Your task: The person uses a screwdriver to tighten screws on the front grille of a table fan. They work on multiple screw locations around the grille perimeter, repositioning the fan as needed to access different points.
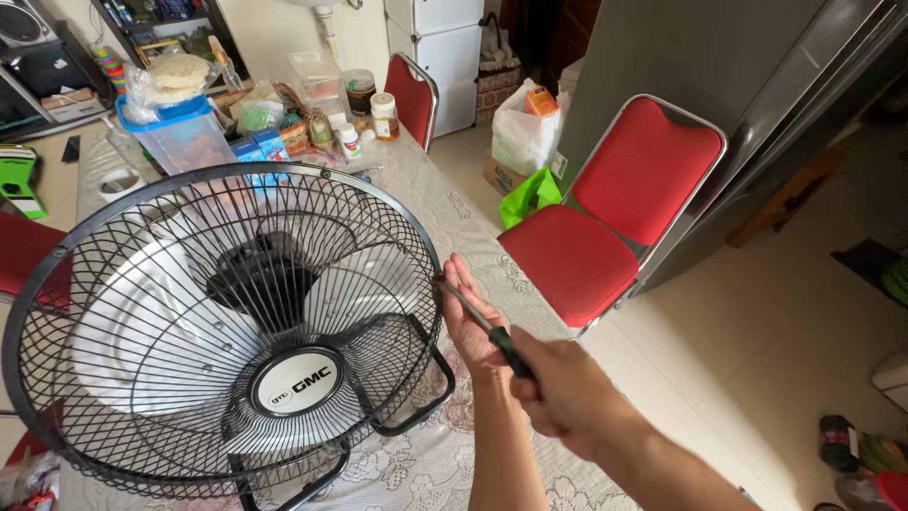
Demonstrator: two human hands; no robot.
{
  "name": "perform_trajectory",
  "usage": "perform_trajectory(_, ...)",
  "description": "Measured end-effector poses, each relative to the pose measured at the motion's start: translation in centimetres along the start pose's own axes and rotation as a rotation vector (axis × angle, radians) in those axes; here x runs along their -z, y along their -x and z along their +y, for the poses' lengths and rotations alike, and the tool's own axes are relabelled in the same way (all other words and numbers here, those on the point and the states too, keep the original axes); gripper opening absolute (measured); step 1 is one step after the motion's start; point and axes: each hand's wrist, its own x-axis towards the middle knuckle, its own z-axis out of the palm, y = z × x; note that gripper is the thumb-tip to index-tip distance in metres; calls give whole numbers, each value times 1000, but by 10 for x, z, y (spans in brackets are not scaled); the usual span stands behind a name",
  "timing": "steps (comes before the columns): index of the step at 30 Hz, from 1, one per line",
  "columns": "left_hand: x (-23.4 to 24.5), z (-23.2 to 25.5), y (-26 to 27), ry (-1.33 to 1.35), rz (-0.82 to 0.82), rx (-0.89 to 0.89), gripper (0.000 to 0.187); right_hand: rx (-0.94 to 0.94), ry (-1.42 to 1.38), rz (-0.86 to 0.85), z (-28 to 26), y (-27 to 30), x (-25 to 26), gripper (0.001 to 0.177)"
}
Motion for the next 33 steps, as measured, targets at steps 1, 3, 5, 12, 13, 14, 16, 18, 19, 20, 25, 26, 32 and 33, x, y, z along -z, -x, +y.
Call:
perform_trajectory(1, 0, 0, -2, 5, 6, -7, 35, -163, -345, -209, -2, -4, 7, 39)
perform_trajectory(3, 5, 3, -1, -35, 34, 15, 34, -334, -732, -442, -2, -10, 13, 38)
perform_trajectory(5, 17, 3, -1, -97, 50, 18, 32, -370, -829, -465, 6, -12, 19, 37)
perform_trajectory(12, 51, 8, -17, 139, -92, 69, 21, 25, -396, -265, -4, -5, 17, 22)
perform_trajectory(13, 48, 7, -20, 82, -48, 20, 19, 136, -196, -135, -7, 0, 13, 24)
perform_trajectory(14, 43, 9, -20, 171, -135, 84, 21, 246, 5, -5, -8, 6, 8, 27)
perform_trajectory(16, 31, 11, -15, 351, -306, 215, 31, 884, 794, 395, -2, 21, -5, 26)
perform_trajectory(18, 20, 14, -4, 546, -337, 348, 30, 1221, 1307, 611, 3, 29, -16, 31)
perform_trajectory(19, 13, 14, -1, 644, -354, 416, 30, 1256, 1421, 627, 3, 29, -20, 36)
perform_trajectory(20, 7, 11, -1, 553, -259, 298, 32, 1289, 1536, 641, 2, 28, -23, 42)
perform_trajectory(25, -6, 6, -7, 470, 74, 76, 37, 980, 1544, 556, -1, 12, -30, 29)
perform_trajectory(26, -5, 6, -8, 426, 2, 48, 36, 914, 1516, 570, 1, 10, -32, 30)
perform_trajectory(32, 6, 3, -9, 471, -159, 105, 35, 688, 587, 418, -4, -10, -16, 29)
perform_trajectory(33, 10, 2, -6, 512, -374, 187, 34, 436, 293, 277, -6, -13, -6, 32)
